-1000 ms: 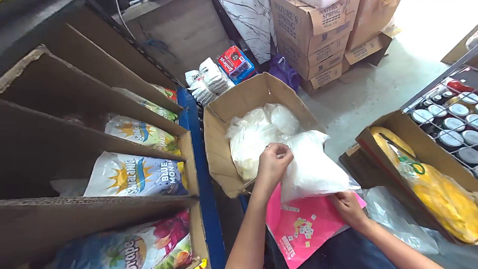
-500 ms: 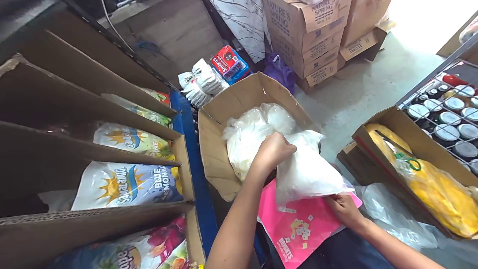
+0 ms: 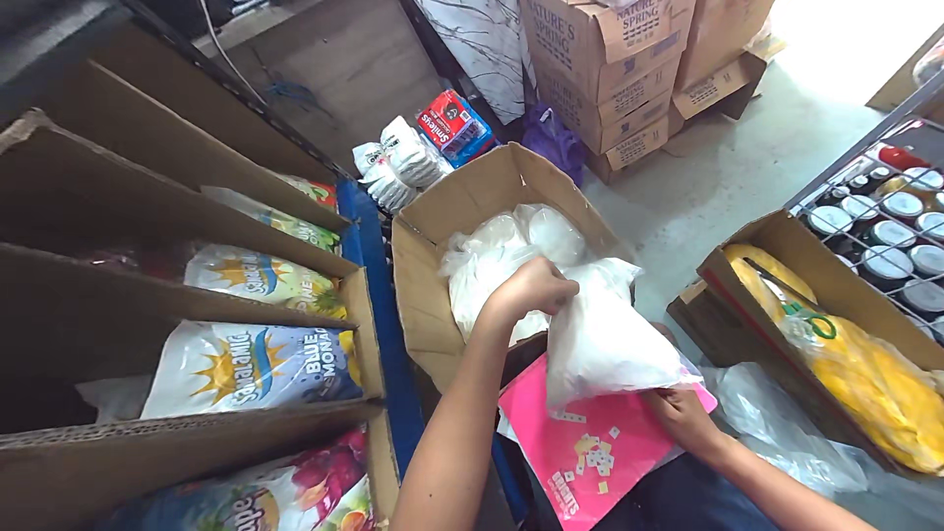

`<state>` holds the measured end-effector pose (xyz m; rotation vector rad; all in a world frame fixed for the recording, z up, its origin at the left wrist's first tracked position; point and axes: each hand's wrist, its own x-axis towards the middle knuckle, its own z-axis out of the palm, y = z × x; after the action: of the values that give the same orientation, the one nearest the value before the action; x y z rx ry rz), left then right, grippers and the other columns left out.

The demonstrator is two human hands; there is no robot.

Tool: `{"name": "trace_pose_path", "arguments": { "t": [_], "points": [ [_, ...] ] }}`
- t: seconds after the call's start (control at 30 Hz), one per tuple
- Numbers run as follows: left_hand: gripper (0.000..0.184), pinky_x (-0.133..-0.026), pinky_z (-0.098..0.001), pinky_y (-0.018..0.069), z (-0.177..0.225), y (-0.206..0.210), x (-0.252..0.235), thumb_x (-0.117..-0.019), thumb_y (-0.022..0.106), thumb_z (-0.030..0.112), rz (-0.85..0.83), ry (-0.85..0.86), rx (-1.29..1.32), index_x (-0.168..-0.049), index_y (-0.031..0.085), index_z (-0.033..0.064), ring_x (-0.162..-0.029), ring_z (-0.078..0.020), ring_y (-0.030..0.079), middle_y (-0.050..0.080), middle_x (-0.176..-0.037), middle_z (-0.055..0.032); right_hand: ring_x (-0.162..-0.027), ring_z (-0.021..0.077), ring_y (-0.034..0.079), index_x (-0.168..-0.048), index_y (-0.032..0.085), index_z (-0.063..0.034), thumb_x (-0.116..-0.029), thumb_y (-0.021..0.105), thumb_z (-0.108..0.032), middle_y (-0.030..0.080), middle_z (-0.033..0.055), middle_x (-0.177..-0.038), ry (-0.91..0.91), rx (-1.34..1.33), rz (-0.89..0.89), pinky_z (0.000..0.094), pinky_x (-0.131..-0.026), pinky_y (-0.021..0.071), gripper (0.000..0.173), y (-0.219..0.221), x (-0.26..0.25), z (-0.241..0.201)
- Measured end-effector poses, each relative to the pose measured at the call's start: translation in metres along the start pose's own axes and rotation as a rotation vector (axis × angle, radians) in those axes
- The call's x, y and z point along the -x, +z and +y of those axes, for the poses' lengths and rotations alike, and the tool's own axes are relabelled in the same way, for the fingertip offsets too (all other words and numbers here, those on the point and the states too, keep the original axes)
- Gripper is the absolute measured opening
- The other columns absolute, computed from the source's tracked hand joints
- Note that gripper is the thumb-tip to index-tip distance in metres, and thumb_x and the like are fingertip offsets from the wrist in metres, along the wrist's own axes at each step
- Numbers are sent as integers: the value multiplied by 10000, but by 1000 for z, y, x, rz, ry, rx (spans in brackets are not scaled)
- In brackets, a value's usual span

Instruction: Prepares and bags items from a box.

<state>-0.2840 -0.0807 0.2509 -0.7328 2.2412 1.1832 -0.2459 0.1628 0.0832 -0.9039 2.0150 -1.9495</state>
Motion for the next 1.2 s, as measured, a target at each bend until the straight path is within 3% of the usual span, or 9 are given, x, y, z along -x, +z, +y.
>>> {"name": "trace_pose_path", "arguments": {
  "t": [0.3,0.73,1.0,1.2],
  "points": [
    [196,-801,-311,551,-1,0,-2,-1017,603,137,-16,10,10,-1029,648,-53,-833,-119,640,646,-948,-97,-1018,-69,643,-965,730,47,-928,609,-102,743,37,-988,5,-23,4,130,-964,496,195,1,0,-2],
    [207,-834,-330,555,-3,-3,7,-1048,541,111,-11,85,53,-1153,617,-51,-917,-145,647,635,-1051,-130,-1034,-61,640,-969,728,45,-926,617,-112,740,41,-1006,-5,-30,13,136,-976,490,198,2,1,2],
    [246,-840,-360,528,0,1,10,-1050,547,169,-10,127,-185,-1182,673,4,-899,-159,629,662,-1073,-129,-1003,-80,644,-961,723,46,-922,623,-99,743,17,-980,3,-34,27,128,-956,501,181,3,1,0],
    [238,-832,-340,529,2,-1,15,-1062,514,139,42,139,-148,-1190,661,2,-891,-148,621,642,-1078,-124,-1037,-60,645,-983,722,31,-928,620,-109,743,7,-1013,-11,-71,21,160,-973,512,182,4,2,7]
  ]
}}
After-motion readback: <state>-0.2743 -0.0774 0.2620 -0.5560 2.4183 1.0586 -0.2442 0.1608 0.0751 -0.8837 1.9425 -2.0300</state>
